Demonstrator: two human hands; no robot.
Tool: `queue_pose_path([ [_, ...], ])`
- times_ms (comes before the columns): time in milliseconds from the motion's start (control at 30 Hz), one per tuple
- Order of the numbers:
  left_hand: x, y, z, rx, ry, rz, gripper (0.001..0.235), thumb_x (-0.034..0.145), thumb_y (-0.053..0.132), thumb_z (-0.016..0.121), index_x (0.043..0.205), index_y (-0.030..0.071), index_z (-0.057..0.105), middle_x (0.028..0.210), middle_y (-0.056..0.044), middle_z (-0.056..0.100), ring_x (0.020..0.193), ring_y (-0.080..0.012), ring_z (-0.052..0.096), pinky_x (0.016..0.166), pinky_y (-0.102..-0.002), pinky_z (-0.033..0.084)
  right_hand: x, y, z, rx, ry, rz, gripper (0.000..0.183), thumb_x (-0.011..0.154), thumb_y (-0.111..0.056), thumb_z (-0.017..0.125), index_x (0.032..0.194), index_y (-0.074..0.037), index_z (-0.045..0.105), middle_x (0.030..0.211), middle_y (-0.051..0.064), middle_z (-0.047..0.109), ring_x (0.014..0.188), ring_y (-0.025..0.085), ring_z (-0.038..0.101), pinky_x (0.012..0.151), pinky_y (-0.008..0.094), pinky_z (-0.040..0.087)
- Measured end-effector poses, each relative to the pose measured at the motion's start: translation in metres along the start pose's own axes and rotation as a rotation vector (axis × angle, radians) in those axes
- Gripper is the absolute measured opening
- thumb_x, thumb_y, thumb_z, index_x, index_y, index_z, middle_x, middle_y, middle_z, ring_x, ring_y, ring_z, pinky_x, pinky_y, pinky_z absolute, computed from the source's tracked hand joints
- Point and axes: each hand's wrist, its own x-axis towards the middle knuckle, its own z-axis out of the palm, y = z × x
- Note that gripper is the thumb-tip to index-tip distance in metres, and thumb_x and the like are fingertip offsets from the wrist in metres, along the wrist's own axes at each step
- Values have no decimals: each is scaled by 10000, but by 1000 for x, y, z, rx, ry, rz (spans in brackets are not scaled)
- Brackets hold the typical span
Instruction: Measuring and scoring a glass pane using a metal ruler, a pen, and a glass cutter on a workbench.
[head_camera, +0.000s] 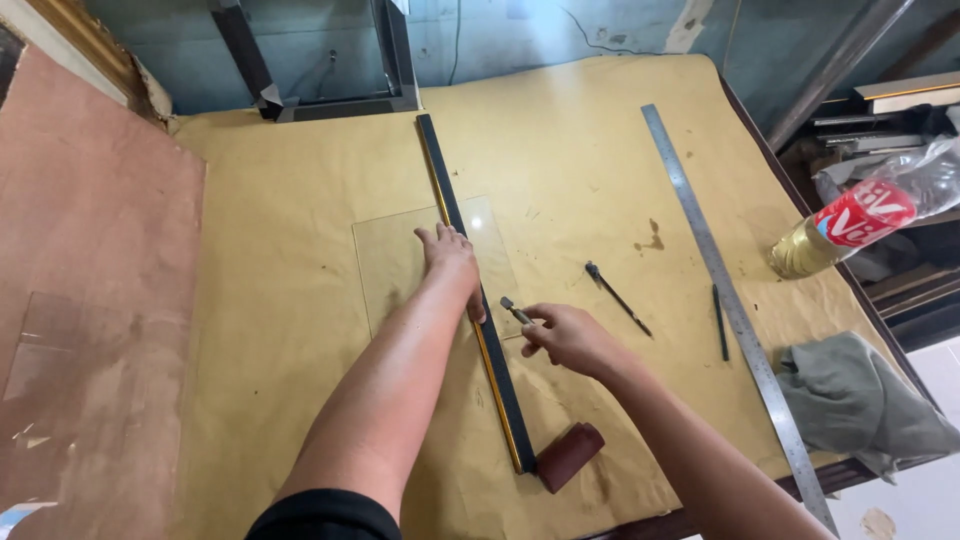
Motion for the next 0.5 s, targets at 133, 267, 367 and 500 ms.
queue_pose_path([
  [133, -5, 0, -4, -24, -8, 1, 1034, 610, 564, 631, 1374, 71, 138, 1447, -154, 126, 1334, -339, 36, 958, -686, 83, -7, -10, 3, -268, 13, 26, 379, 828, -299, 470, 1178, -171, 535, 699, -12, 691, 787, 180, 636, 733, 296, 491],
  [267, -7, -1, -6, -18, -14, 8, 1022, 610, 548, 632, 1378, 78, 150, 1447, -147, 140, 1334, -336, 50, 963, -673, 98, -3, -12, 11, -494, 39, 53, 322, 807, -329, 472, 1096, -234, 580, 603, -70, 649, 715, 156, 634, 715, 302, 498],
  [367, -28, -3, -19, -5, -27, 3, 981, 653, 537, 615, 1385, 79, 150, 1454, -131, 144, 1341, -319, 51, 981, -651, 99, 1, -11, 14, -579, 62, 21, 294, 790, -352, 487, 1025, -247, 628, 681, -12, 656, 758, 223, 631, 724, 352, 502],
  [500, -17, -2, -11, -26, -14, 0, 958, 674, 544, 604, 1379, 81, 150, 1453, -138, 134, 1337, -328, 30, 967, -676, 80, 12, -9, 20, -634, 90, -32, 278, 774, -348, 498, 970, -240, 663, 809, 67, 673, 846, 293, 632, 748, 393, 507],
])
